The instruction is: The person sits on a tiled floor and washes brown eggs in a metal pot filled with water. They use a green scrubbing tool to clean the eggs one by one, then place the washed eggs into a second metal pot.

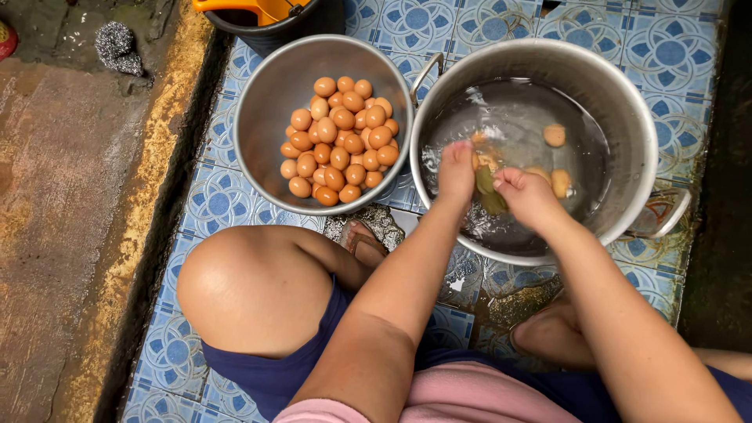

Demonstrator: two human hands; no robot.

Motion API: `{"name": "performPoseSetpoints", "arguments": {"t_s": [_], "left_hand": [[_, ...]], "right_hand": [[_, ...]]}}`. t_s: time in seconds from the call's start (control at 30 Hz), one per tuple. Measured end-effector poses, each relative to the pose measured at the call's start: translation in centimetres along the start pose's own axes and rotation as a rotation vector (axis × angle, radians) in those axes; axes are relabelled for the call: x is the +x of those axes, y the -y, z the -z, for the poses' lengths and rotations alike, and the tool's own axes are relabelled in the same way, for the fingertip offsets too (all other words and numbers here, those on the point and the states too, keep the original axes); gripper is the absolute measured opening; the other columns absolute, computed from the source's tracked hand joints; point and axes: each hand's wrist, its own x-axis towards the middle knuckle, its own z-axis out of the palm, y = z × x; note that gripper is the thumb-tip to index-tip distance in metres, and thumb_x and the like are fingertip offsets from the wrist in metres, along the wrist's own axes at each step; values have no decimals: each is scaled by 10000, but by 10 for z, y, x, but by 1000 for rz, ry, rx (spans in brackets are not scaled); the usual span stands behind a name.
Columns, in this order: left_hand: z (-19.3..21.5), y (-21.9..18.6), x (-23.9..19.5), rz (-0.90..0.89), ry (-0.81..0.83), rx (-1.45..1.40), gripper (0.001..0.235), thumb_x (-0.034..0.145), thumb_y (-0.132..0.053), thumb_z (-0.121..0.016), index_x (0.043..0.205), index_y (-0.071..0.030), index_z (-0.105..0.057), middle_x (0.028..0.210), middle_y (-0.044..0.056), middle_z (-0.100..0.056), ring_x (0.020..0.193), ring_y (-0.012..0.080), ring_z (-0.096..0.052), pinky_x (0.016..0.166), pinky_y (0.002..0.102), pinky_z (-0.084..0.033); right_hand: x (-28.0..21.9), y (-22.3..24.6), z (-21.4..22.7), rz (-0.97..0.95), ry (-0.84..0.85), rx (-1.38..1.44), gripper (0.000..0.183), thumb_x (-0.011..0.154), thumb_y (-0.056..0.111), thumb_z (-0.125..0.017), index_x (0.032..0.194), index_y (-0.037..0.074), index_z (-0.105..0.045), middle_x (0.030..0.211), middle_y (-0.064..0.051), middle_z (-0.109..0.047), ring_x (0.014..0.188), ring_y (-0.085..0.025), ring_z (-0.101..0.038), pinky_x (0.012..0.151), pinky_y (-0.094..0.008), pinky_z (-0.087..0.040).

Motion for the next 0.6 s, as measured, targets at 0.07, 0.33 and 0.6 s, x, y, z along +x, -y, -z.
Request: {"name": "performPoseSetpoints", "arguments": {"t_s": [0.07, 0.33, 0.6], "left_hand": [[5, -22, 22, -79, -40, -21, 447, 968, -439, -623, 1238, -83, -612, 987, 117, -704, 934, 254, -703, 880, 390, -553], [146, -105, 179, -218, -283, -322, 202, 797, -235, -616, 935, -109, -541, 746, 91, -615, 457, 220, -648, 343, 259, -291], [335, -21, 230, 102, -408, 789, 414, 855, -332, -747, 1190, -169, -569, 1111, 99, -713, 1148, 332, -690, 988, 423, -548]], "right_hand": [[-16, 6, -4, 4, 0, -154, 179, 1023, 228, -588, 1029, 151, -749, 822, -97, -707, 890, -275, -631, 762, -392, -520], [-93, 66, -59, -162, 242, -466, 300, 1096, 265, -352, 1166, 155, -622, 678, -99, -621, 597, -282, -573, 557, -442, -400], [-101, 36, -68, 208, 17, -715, 300, 1036, 333, -415, 1107, 168, -656, 929, -153, -748, 956, -357, -741, 871, -458, -602]]}}
